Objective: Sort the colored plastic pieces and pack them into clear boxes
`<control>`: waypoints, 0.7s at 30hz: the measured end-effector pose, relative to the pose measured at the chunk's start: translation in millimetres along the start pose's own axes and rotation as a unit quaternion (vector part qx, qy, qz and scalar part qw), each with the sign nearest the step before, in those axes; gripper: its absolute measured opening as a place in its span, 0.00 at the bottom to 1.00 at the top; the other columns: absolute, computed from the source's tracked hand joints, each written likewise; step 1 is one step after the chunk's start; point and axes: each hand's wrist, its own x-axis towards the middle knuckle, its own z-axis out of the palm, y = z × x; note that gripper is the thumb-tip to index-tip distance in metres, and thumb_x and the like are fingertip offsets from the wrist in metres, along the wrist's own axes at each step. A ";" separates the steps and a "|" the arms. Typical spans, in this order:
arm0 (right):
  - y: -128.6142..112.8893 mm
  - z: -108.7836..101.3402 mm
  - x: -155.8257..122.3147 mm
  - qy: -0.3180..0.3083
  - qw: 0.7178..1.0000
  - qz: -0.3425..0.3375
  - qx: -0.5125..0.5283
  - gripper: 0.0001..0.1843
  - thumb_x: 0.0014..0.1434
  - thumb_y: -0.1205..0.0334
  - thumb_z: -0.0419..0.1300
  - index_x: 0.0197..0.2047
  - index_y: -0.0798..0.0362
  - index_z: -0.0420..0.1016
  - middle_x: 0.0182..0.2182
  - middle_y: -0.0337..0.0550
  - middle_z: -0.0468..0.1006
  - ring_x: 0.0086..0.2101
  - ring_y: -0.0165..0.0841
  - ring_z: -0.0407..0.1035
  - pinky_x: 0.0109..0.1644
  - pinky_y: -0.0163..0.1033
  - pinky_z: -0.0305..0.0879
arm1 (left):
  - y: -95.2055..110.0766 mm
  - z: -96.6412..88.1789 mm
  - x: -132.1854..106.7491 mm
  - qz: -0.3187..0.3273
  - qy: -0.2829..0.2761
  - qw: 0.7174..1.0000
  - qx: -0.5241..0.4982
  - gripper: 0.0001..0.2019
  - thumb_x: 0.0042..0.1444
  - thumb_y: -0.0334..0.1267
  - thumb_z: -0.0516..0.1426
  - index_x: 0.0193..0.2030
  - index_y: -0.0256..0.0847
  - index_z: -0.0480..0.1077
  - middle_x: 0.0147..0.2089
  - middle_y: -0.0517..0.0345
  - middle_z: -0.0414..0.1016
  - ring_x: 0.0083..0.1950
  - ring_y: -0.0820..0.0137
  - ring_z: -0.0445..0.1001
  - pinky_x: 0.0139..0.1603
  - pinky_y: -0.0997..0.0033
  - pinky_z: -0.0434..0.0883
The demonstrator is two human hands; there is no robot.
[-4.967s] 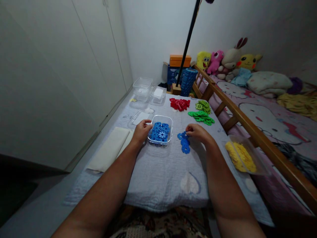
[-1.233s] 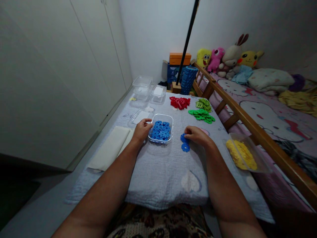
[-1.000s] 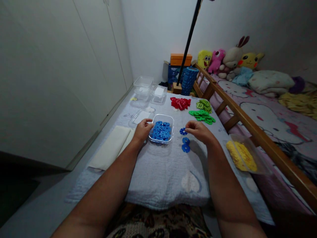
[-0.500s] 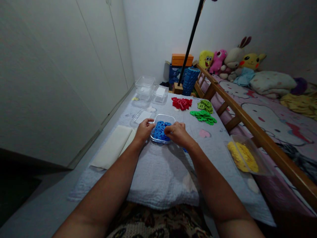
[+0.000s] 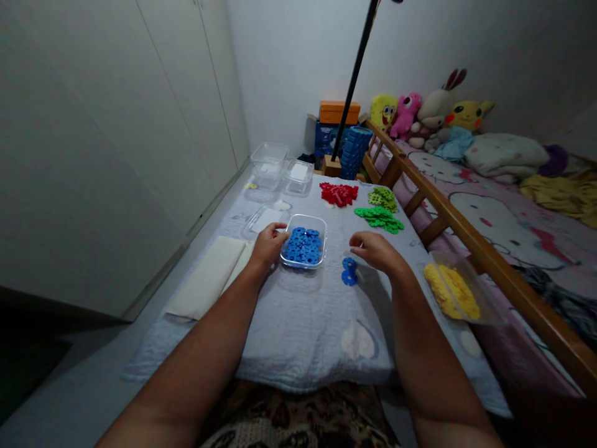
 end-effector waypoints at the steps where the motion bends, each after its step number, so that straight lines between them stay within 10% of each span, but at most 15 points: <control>1: 5.8 2.1 -1.7 -0.024 1.000 0.014 -0.013 0.06 0.57 0.67 0.63 0.39 0.54 0.81 0.38 0.45 0.81 0.37 0.35 0.72 0.40 0.36 0.60 | -0.5 -0.2 0.3 0.002 0.001 1.000 0.004 0.22 0.46 0.46 0.62 0.46 0.37 0.74 0.24 0.66 0.64 0.25 0.73 0.64 0.26 0.75 0.58; 11: 22.0 33.4 1.4 -0.062 0.997 0.038 -0.010 0.07 0.50 0.67 0.68 0.35 0.54 0.79 0.32 0.41 0.79 0.32 0.32 0.69 0.34 0.35 0.57 | 4.0 0.0 -2.9 0.002 0.012 1.000 0.001 0.20 0.45 0.46 0.63 0.44 0.38 0.75 0.24 0.65 0.65 0.25 0.73 0.64 0.26 0.75 0.58; 21: 15.1 13.6 2.1 0.040 0.984 0.006 0.176 0.04 0.51 0.64 0.62 0.29 0.52 0.70 0.27 0.37 0.73 0.29 0.31 0.66 0.34 0.34 0.58 | 2.2 0.6 -1.5 -0.002 0.008 1.000 -0.012 0.21 0.44 0.46 0.63 0.44 0.38 0.75 0.23 0.67 0.64 0.23 0.74 0.63 0.25 0.75 0.58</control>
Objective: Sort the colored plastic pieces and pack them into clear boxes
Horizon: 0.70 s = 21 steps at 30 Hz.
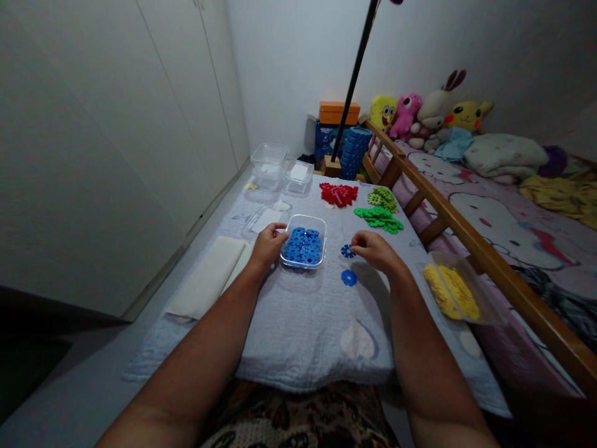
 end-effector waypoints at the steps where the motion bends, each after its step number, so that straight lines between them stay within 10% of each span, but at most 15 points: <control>1: -6.4 -0.2 2.2 0.017 0.999 -0.016 0.024 0.04 0.52 0.63 0.62 0.30 0.52 0.70 0.27 0.37 0.74 0.30 0.31 0.66 0.34 0.35 0.58 | -0.8 -0.1 0.5 0.001 -0.001 1.000 0.002 0.21 0.44 0.46 0.63 0.44 0.38 0.75 0.23 0.67 0.64 0.23 0.74 0.62 0.25 0.75 0.57; 11: -93.7 48.4 21.2 -0.042 0.988 -0.141 -0.052 0.06 0.56 0.72 0.61 0.37 0.53 0.77 0.34 0.40 0.81 0.35 0.32 0.71 0.41 0.35 0.60 | 2.3 0.0 0.0 -0.001 -0.004 1.000 -0.005 0.21 0.43 0.46 0.63 0.43 0.38 0.74 0.22 0.67 0.64 0.23 0.74 0.63 0.25 0.74 0.59; 21: -115.7 74.2 22.2 -0.087 0.963 -0.136 -0.216 0.10 0.62 0.68 0.60 0.42 0.50 0.81 0.42 0.45 0.84 0.45 0.40 0.73 0.50 0.42 0.58 | 0.2 -0.5 1.0 0.003 -0.011 1.000 -0.015 0.20 0.44 0.45 0.63 0.43 0.38 0.73 0.22 0.68 0.63 0.23 0.74 0.61 0.25 0.74 0.58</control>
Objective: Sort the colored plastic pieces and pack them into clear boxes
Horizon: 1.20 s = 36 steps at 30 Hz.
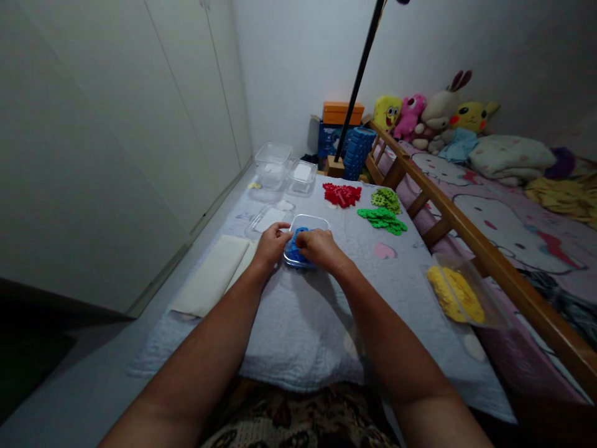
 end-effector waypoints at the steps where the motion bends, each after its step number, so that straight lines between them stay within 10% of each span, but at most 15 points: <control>1: 0.8 -0.1 -0.8 0.007 1.000 0.003 -0.001 0.10 0.62 0.68 0.59 0.43 0.50 0.81 0.42 0.45 0.84 0.46 0.41 0.73 0.51 0.43 0.58 | 0.1 0.2 -0.1 -0.001 0.001 1.000 -0.001 0.20 0.44 0.45 0.63 0.43 0.38 0.73 0.22 0.68 0.63 0.23 0.74 0.61 0.25 0.74 0.58; 9: 56.5 -23.0 -29.6 0.087 0.992 0.042 0.086 0.07 0.61 0.69 0.61 0.41 0.54 0.79 0.40 0.45 0.82 0.38 0.33 0.72 0.44 0.36 0.61 | -0.2 1.4 -0.7 -0.003 0.009 1.000 0.012 0.20 0.44 0.46 0.63 0.44 0.38 0.74 0.23 0.67 0.63 0.24 0.73 0.63 0.26 0.74 0.59; 21: 103.1 -1.1 -85.1 -0.108 0.980 0.152 0.076 0.12 0.49 0.67 0.68 0.39 0.53 0.78 0.37 0.42 0.80 0.35 0.32 0.71 0.35 0.34 0.59 | 2.6 0.6 -2.7 -0.002 0.009 0.999 0.036 0.21 0.45 0.46 0.62 0.45 0.38 0.74 0.24 0.66 0.64 0.25 0.72 0.64 0.27 0.74 0.59; 29: 105.0 -9.1 -80.3 -0.066 0.976 0.135 0.157 0.05 0.48 0.69 0.64 0.28 0.52 0.71 0.26 0.35 0.73 0.28 0.29 0.65 0.32 0.35 0.55 | 1.2 0.9 -1.6 0.002 0.009 0.999 0.039 0.21 0.46 0.46 0.62 0.46 0.37 0.74 0.25 0.65 0.66 0.25 0.73 0.64 0.26 0.74 0.59; 36: 78.4 -29.3 -46.9 0.121 0.958 0.034 0.257 0.01 0.54 0.65 0.62 0.31 0.52 0.73 0.27 0.36 0.75 0.29 0.30 0.67 0.34 0.34 0.58 | 2.9 3.7 -4.2 -0.010 0.009 1.000 0.018 0.24 0.45 0.46 0.62 0.48 0.37 0.74 0.24 0.67 0.64 0.24 0.74 0.63 0.26 0.74 0.59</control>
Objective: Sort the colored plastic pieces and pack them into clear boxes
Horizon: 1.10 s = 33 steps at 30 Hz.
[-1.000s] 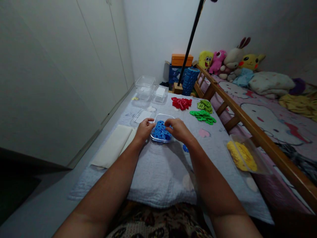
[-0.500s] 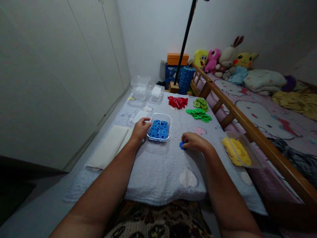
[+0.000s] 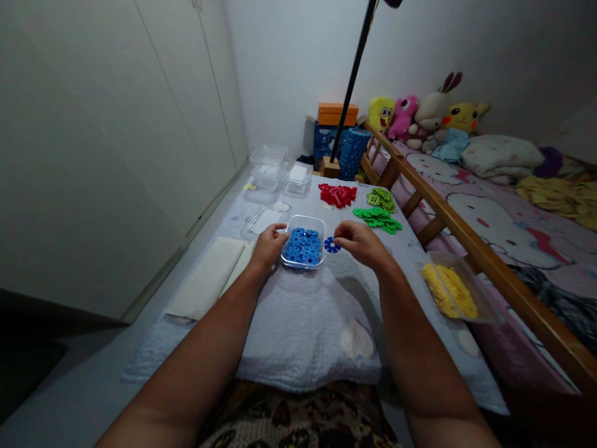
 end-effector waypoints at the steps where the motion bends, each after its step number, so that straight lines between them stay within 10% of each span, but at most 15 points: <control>1: -7.2 5.2 5.9 -0.002 1.000 -0.010 -0.003 0.00 0.55 0.67 0.61 0.32 0.52 0.74 0.27 0.36 0.76 0.29 0.29 0.67 0.35 0.34 0.59 | 0.4 0.3 -0.3 -0.001 -0.001 1.000 -0.002 0.24 0.45 0.46 0.63 0.49 0.36 0.74 0.24 0.66 0.65 0.24 0.74 0.64 0.26 0.74 0.59; 14: -32.4 75.2 50.0 -0.060 0.973 -0.026 -0.223 0.08 0.57 0.71 0.62 0.39 0.52 0.80 0.38 0.44 0.84 0.39 0.35 0.73 0.43 0.36 0.60 | -4.3 -0.1 3.3 0.014 -0.018 1.000 0.019 0.23 0.48 0.45 0.62 0.50 0.34 0.75 0.23 0.66 0.64 0.25 0.73 0.63 0.26 0.74 0.59; 23: -28.1 55.6 37.7 0.012 0.980 -0.032 -0.194 0.06 0.60 0.68 0.63 0.41 0.52 0.80 0.41 0.46 0.83 0.42 0.37 0.74 0.49 0.39 0.63 | 3.5 -7.2 0.5 0.048 0.031 0.993 0.100 0.18 0.57 0.47 0.56 0.49 0.38 0.75 0.29 0.59 0.72 0.30 0.68 0.70 0.34 0.69 0.66; 33: 14.7 34.6 -5.0 0.119 0.992 -0.027 -0.041 0.04 0.57 0.67 0.59 0.34 0.52 0.76 0.36 0.43 0.78 0.31 0.31 0.69 0.40 0.38 0.65 | 10.5 -18.7 -8.8 0.136 0.090 0.843 0.512 0.11 0.55 0.39 0.59 0.45 0.44 0.77 0.49 0.43 0.75 0.54 0.50 0.70 0.51 0.54 0.66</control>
